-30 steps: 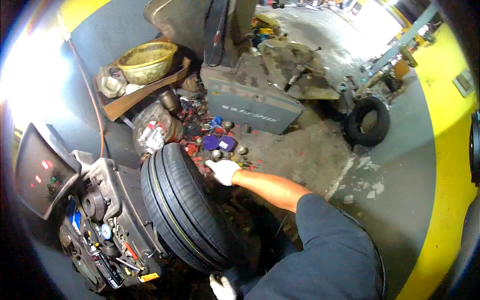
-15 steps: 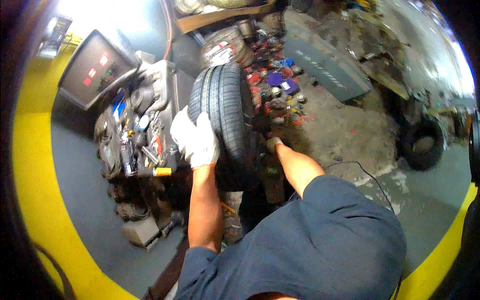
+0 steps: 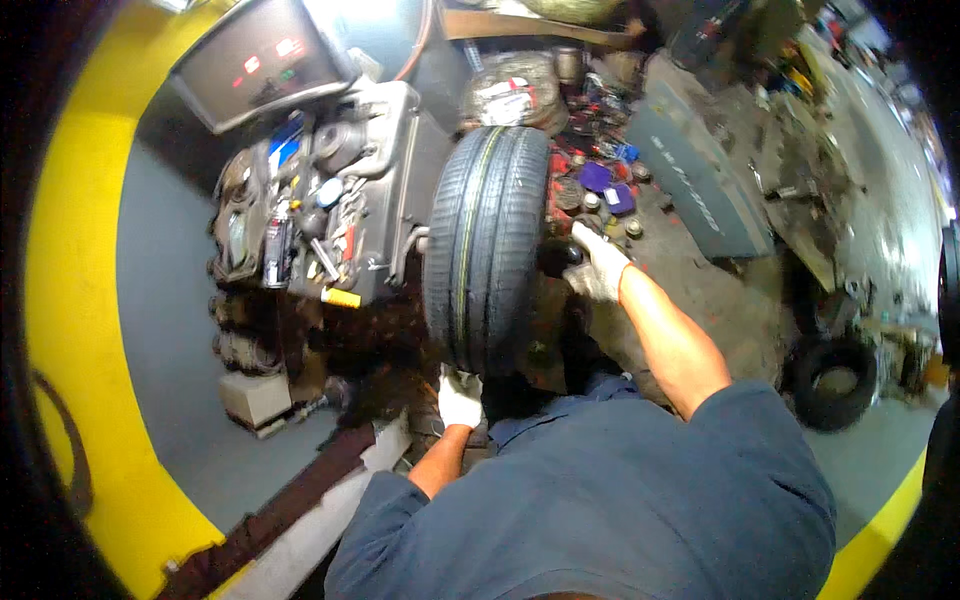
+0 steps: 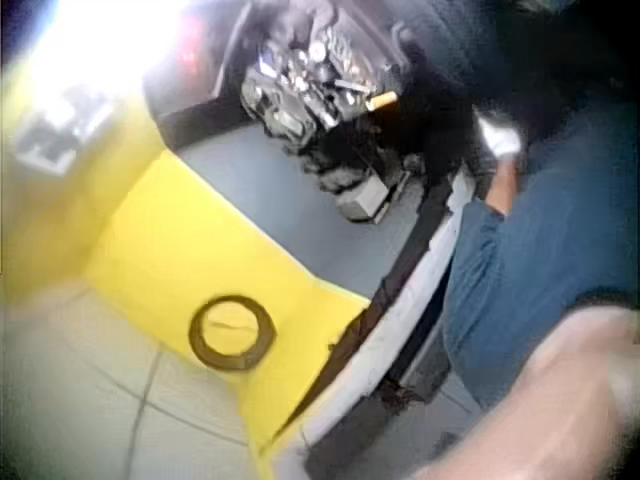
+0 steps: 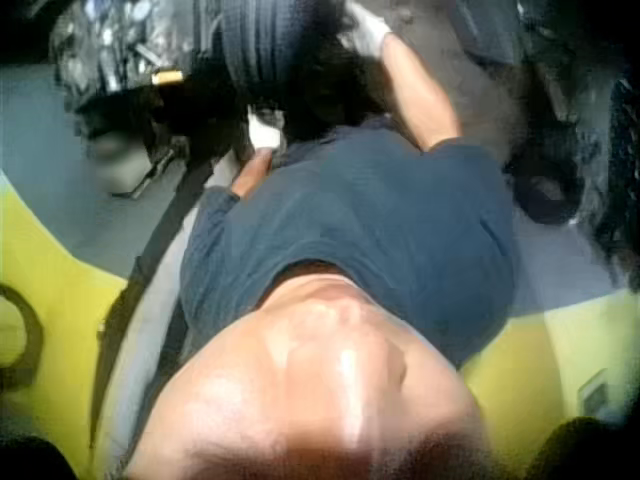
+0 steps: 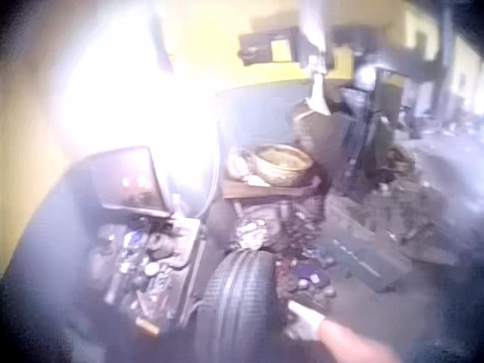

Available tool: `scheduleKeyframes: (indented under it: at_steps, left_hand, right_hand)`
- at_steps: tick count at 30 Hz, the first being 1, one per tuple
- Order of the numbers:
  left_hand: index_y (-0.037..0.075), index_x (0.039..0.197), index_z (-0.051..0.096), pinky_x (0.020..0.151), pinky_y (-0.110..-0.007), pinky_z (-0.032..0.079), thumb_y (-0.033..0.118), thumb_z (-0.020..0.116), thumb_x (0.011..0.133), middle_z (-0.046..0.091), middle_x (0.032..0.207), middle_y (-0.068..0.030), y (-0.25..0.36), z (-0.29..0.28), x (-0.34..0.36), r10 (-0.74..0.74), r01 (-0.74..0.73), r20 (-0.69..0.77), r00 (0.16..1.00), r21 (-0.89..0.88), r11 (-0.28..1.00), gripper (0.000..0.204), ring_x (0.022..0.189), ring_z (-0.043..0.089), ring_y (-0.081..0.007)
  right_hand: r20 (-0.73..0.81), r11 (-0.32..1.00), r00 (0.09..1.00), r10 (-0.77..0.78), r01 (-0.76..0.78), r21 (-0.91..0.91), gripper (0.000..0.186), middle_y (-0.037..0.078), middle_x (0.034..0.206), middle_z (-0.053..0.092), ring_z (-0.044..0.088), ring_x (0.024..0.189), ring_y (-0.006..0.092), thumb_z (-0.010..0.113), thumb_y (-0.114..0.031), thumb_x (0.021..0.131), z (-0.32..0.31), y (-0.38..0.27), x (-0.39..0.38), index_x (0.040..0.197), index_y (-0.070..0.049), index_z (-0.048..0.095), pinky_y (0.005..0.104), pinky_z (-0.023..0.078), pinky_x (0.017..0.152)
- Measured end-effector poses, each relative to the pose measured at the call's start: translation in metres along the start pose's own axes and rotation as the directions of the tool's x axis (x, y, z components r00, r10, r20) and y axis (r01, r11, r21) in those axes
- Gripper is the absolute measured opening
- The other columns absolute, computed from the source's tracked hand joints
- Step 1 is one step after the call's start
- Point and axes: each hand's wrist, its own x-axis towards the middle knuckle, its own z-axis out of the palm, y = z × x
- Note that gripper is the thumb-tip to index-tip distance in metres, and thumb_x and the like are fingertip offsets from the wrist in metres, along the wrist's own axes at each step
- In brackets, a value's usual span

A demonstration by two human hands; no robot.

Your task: The person mounts a wheel and tire onto a balancing machine, cleans the rim using a spray and a cloth, spins the wheel, and attaches adhesive weights to the inner rim by hand.

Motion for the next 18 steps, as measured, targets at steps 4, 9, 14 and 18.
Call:
scheduleKeyframes:
  at_steps: [4,9,14,18]
  left_hand:
    - [0.004,0.143,0.046,0.103,-0.047,0.045,0.045,0.05,0.097,0.055,0.13,-0.028,-0.079,0.004,-0.059,-0.591,0.545,0.103,0.8,0.289,0.787,0.061,0.12,0.056,-0.0425]
    - [-0.004,0.138,0.053,0.11,-0.04,0.041,0.033,0.053,0.101,0.056,0.139,-0.0218,0.017,-0.048,0.037,-0.443,0.333,-0.269,0.855,-0.369,0.868,0.051,0.129,0.053,-0.034]
    - [0.0,0.135,0.055,0.105,-0.042,0.044,0.025,0.055,0.101,0.055,0.134,-0.021,0.12,-0.082,0.067,-0.033,-0.092,-0.448,0.893,-0.253,0.963,0.041,0.122,0.056,-0.0339]
    - [-0.005,0.125,0.061,0.101,-0.038,0.047,0.026,0.052,0.104,0.067,0.116,-0.0183,0.133,-0.058,0.106,-0.065,-0.226,-0.445,0.893,-0.568,0.792,0.038,0.107,0.064,-0.0315]
  right_hand:
    - [-0.132,0.965,0.961,0.244,-0.254,-0.071,0.028,0.004,0.088,0.066,0.058,0.076,0.023,0.042,-0.033,0.103,0.028,0.074,0.07,0.101,-0.015,0.064,0.0413,0.049,0.069]
    - [0.199,0.565,0.974,-0.106,0.224,-0.794,0.04,0.005,0.133,0.055,0.051,0.118,0.0265,0.035,-0.037,0.105,-0.086,0.148,0.256,0.132,-0.015,0.055,0.0369,0.04,0.101]
    - [0.155,0.297,0.941,-0.3,0.246,-0.923,0.034,0.012,0.123,0.062,0.058,0.113,0.0325,0.048,-0.032,0.1,-0.062,0.163,0.228,0.12,-0.01,0.063,0.0395,0.044,0.1]
    - [0.147,0.144,0.84,-0.522,0.256,-0.956,0.03,0.018,0.116,0.068,0.064,0.108,0.0372,0.058,-0.029,0.096,-0.094,0.178,0.166,0.111,-0.005,0.069,0.0416,0.046,0.099]
